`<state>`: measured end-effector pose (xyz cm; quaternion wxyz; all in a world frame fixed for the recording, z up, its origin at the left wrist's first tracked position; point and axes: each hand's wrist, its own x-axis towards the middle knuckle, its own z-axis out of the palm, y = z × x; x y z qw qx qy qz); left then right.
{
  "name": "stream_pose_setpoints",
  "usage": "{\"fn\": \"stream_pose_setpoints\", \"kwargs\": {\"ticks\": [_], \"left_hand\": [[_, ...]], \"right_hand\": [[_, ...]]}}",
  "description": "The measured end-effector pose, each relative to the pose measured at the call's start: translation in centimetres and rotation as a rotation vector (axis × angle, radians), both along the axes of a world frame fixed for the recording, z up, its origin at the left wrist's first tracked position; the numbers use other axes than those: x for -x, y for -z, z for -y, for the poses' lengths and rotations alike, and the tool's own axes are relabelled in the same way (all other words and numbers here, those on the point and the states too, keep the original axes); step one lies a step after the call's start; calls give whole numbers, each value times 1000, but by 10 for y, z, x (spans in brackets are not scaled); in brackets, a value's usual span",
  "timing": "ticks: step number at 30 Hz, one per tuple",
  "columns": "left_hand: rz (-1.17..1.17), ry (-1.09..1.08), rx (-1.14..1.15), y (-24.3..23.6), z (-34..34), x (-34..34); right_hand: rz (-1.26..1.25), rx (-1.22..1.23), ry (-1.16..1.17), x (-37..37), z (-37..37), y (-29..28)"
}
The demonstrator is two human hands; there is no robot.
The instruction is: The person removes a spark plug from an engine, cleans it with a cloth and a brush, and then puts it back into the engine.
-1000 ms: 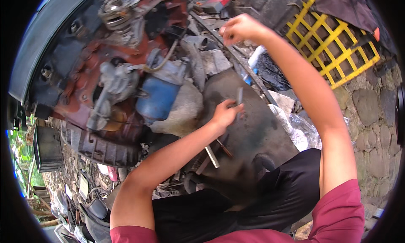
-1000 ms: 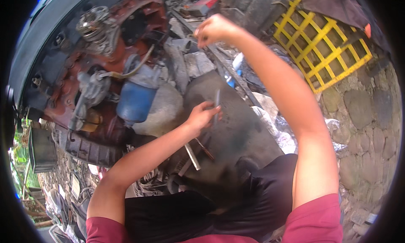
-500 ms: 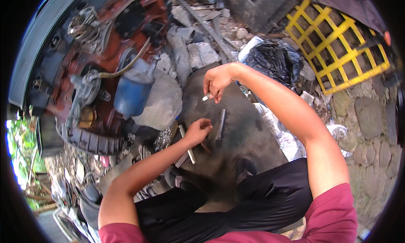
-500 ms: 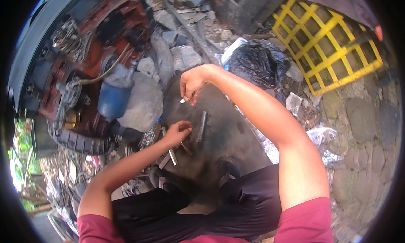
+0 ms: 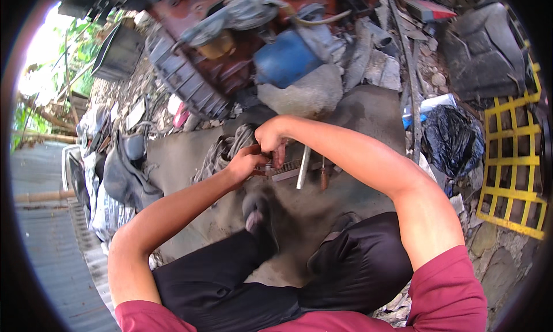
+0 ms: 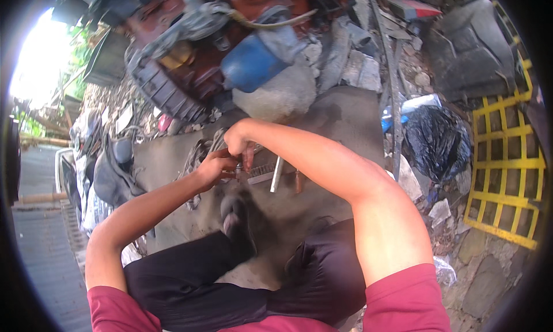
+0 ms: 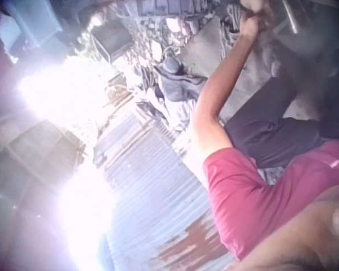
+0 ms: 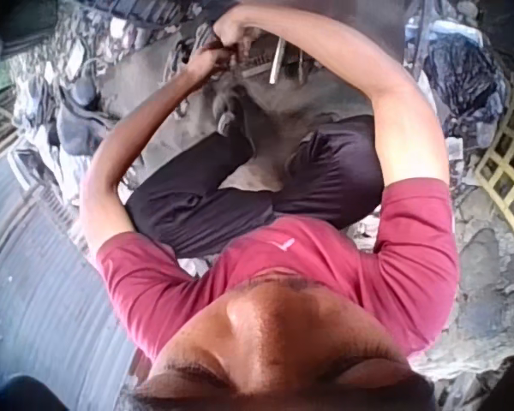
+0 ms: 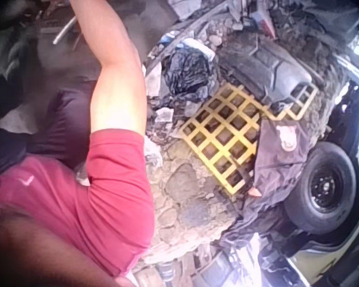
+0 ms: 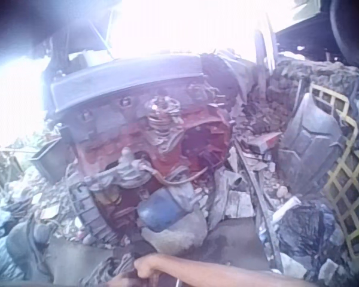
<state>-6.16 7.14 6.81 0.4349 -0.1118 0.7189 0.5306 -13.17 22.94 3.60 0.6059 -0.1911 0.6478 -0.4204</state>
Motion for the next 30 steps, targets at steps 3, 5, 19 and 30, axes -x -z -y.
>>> {"fn": "stream_pose_setpoints", "kwargs": {"ticks": [3,5,19,30], "left_hand": [[-104,168,14,3,39,-4],[-122,110,-78,31,74,-4],[-514,-199,103,52,141,30],[59,-272,-323,58,160,-44]], "right_hand": [[-12,147,203,-17,30,22],[-57,131,282,-19,42,24],[-1285,-684,-641,-23,19,75],[116,-441,-44,-21,28,-7]]}}
